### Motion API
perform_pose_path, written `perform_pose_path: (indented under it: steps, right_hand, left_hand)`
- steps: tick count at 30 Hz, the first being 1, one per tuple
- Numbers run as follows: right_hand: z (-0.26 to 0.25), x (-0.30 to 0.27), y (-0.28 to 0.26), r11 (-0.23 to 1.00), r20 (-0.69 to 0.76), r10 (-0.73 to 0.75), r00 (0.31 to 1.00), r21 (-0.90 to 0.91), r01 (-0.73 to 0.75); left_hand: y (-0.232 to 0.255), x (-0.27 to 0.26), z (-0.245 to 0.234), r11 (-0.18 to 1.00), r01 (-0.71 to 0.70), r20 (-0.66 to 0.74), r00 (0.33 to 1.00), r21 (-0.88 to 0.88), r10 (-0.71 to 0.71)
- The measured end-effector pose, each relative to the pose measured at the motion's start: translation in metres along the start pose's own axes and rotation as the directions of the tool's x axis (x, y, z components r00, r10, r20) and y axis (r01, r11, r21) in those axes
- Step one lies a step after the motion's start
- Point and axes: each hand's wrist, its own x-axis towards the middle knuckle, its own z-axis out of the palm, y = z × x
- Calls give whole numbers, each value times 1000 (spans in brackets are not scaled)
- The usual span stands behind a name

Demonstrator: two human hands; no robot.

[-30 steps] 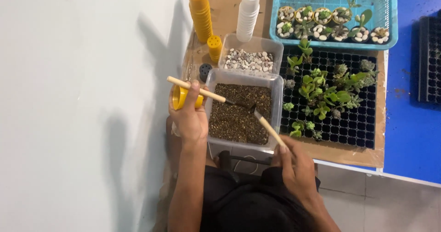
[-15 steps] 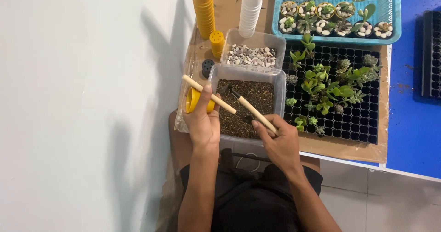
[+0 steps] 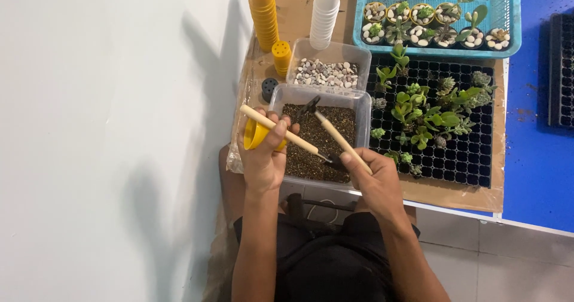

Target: Planting a small succulent into a yellow plastic pot using soil and a small gardening tool.

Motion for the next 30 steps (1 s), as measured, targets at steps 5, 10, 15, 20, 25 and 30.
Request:
perform_pose_path:
  steps: [5, 10, 15, 20, 25, 30]
  right_hand:
    - [-9, -21, 22, 910, -170, -302, 938, -344, 230]
    - [-26, -42, 40, 618, 25, -557, 830, -655, 435]
    - [-24, -60, 63, 635, -100, -544, 833, -698, 331]
    - [-32, -49, 56, 635, -75, -602, 795, -648, 420]
    - [-38, -47, 49, 645, -5, -552, 834, -637, 422]
    - [-44, -48, 46, 635, 32, -520, 853, -654, 411]
  left_hand:
    - [-8, 14, -5, 996, -79, -195, 977, 30, 84]
    - [-4, 9, -8, 991, -80, -229, 972, -112, 53]
    - [-18, 11, -12, 990, 0, -250, 967, -144, -36]
    - [-10, 16, -5, 989, -27, -223, 975, -145, -7]
    - [-4, 16, -1, 991, -48, -184, 983, -127, 24]
    - [-3, 16, -1, 995, -26, -168, 986, -100, 9]
